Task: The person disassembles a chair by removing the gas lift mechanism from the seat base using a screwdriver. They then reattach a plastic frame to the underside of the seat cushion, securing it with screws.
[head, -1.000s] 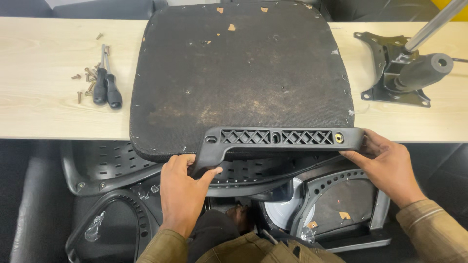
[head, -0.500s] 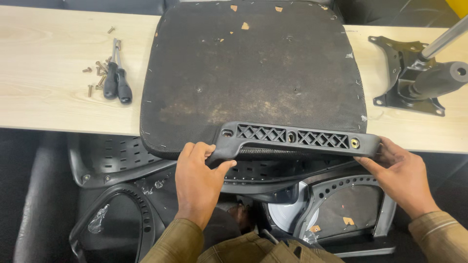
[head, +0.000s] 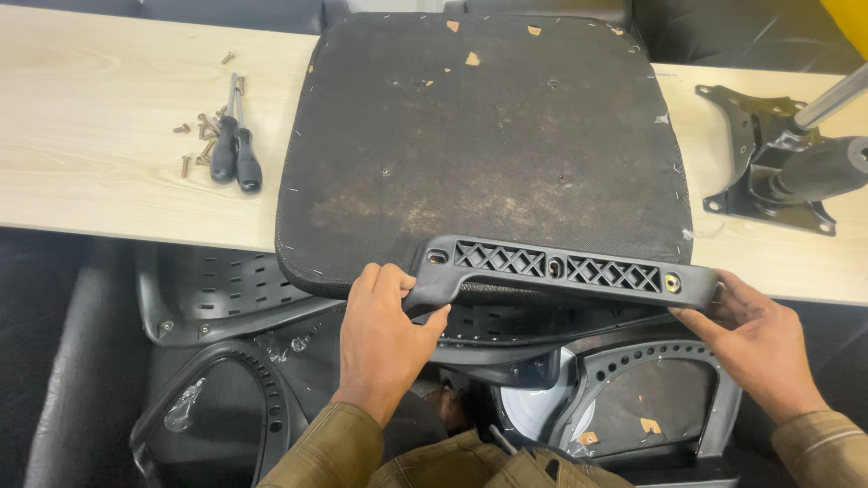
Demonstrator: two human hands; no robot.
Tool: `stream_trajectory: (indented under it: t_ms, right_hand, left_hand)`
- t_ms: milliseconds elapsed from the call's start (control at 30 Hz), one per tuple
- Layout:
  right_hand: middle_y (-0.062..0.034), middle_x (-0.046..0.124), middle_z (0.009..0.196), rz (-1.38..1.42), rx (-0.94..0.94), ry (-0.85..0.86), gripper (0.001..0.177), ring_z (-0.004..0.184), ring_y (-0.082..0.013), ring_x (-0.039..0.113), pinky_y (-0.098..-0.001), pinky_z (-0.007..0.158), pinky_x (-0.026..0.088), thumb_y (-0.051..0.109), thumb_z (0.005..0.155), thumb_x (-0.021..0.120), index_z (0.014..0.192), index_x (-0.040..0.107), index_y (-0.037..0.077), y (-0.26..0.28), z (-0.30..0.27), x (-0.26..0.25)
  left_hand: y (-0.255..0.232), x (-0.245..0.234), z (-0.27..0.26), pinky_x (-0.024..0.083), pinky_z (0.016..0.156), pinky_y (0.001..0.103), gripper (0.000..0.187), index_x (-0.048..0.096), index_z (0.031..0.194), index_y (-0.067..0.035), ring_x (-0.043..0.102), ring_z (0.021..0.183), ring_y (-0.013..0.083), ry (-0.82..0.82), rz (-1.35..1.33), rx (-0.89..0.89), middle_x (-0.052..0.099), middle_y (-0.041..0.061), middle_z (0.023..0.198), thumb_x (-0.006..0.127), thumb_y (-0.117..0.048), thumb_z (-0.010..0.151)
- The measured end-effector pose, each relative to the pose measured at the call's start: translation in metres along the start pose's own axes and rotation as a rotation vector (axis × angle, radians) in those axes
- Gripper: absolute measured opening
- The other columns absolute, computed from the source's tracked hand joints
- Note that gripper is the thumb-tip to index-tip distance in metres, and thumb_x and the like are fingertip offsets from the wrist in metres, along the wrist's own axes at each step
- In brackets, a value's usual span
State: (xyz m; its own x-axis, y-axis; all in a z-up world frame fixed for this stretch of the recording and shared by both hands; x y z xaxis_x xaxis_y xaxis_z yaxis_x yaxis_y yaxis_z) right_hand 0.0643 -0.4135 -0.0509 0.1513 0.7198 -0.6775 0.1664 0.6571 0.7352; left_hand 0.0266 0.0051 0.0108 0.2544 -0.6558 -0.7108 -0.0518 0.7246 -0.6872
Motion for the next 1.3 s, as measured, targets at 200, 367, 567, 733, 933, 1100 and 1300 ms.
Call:
stream_trajectory:
  t_ms: [200, 367, 567, 733, 933, 1100, 1300]
  right_hand:
    - [-0.0259, 0.069, 0.13, -0.016, -0.026, 0.004, 0.078, 0.114, -0.0254, 0.07, -0.0344, 0.096, 0.055, 0.013, 0.081, 0.082, 0.147, 0.049, -0.012, -0.003, -0.001, 0.0]
    - [-0.0265, 0.068, 0.131, -0.067, -0.021, 0.014, 0.079, 0.119, -0.0276, 0.068, -0.036, 0.099, 0.054, 0.015, 0.08, 0.083, 0.147, 0.049, -0.012, 0.002, 0.0, -0.001]
    - [-0.0285, 0.066, 0.132, -0.144, -0.07, -0.024, 0.079, 0.128, -0.0315, 0.062, -0.0383, 0.104, 0.05, 0.017, 0.077, 0.085, 0.146, 0.055, -0.006, 0.014, -0.003, -0.002]
    - [-0.0282, 0.065, 0.133, -0.157, -0.106, -0.051, 0.076, 0.126, -0.0313, 0.064, -0.0391, 0.102, 0.052, 0.018, 0.079, 0.085, 0.146, 0.057, -0.006, 0.022, -0.001, -0.01]
    - [-0.021, 0.072, 0.127, 0.055, 0.089, 0.167, 0.079, 0.118, -0.028, 0.069, -0.0401, 0.101, 0.053, 0.016, 0.075, 0.083, 0.146, 0.055, -0.001, 0.008, 0.015, -0.012]
    - [-0.0118, 0.071, 0.131, 0.694, 0.311, 0.334, 0.071, 0.118, -0.0186, 0.063, -0.0344, 0.098, 0.043, 0.051, 0.096, 0.056, 0.147, 0.059, 0.001, 0.004, 0.036, -0.016]
    - [-0.0094, 0.067, 0.123, 0.3, 0.553, 0.225, 0.066, 0.105, -0.0212, 0.06, -0.0404, 0.09, 0.043, 0.052, 0.094, 0.064, 0.139, 0.063, 0.003, 0.017, 0.077, 0.009]
  left_hand:
    - [-0.009, 0.011, 0.009, 0.037, 0.097, 0.048, 0.068, 0.062, 0.127, -0.001, 0.051, 0.118, 0.0343, -0.101, 0.05, 0.302, 0.059, 0.015, 0.129, 0.086, -0.034, 0.072]
    - [-0.013, 0.027, 0.036, 0.032, 0.105, 0.048, 0.07, 0.065, 0.131, -0.012, 0.048, 0.127, 0.0309, 0.059, 0.061, 0.329, 0.062, 0.006, 0.134, 0.084, -0.048, 0.075]
    - [-0.015, 0.03, 0.036, 0.031, 0.104, 0.049, 0.07, 0.067, 0.129, -0.011, 0.044, 0.125, 0.0319, 0.113, 0.066, 0.251, 0.061, 0.007, 0.131, 0.083, -0.05, 0.074]
    - [-0.018, 0.028, 0.036, 0.034, 0.106, 0.046, 0.07, 0.066, 0.132, -0.012, 0.045, 0.125, 0.0301, 0.126, 0.047, 0.216, 0.061, 0.004, 0.133, 0.081, -0.052, 0.077]
    - [-0.023, 0.033, 0.035, 0.031, 0.107, 0.048, 0.07, 0.066, 0.131, -0.013, 0.041, 0.126, 0.032, 0.149, 0.027, 0.175, 0.059, 0.004, 0.135, 0.081, -0.049, 0.074]
    - [-0.021, 0.034, 0.034, 0.029, 0.108, 0.05, 0.07, 0.063, 0.134, -0.011, 0.041, 0.126, 0.0335, 0.145, 0.069, 0.194, 0.056, 0.005, 0.137, 0.079, -0.05, 0.078]
    - [-0.02, 0.036, 0.034, 0.029, 0.108, 0.051, 0.07, 0.062, 0.135, -0.011, 0.04, 0.127, 0.0345, 0.157, 0.099, 0.2, 0.055, 0.007, 0.138, 0.078, -0.051, 0.079]
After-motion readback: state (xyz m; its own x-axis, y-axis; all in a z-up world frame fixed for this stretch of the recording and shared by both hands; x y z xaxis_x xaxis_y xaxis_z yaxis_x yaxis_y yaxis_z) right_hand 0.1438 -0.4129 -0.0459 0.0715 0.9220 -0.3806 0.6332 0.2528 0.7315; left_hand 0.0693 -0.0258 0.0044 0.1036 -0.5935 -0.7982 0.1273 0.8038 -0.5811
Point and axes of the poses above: each hand's wrist, its own z-axis towards the middle knuckle, its own x-axis out of the palm, y = z × x, the point moved 2 cm from there along z, towards the middle knuckle
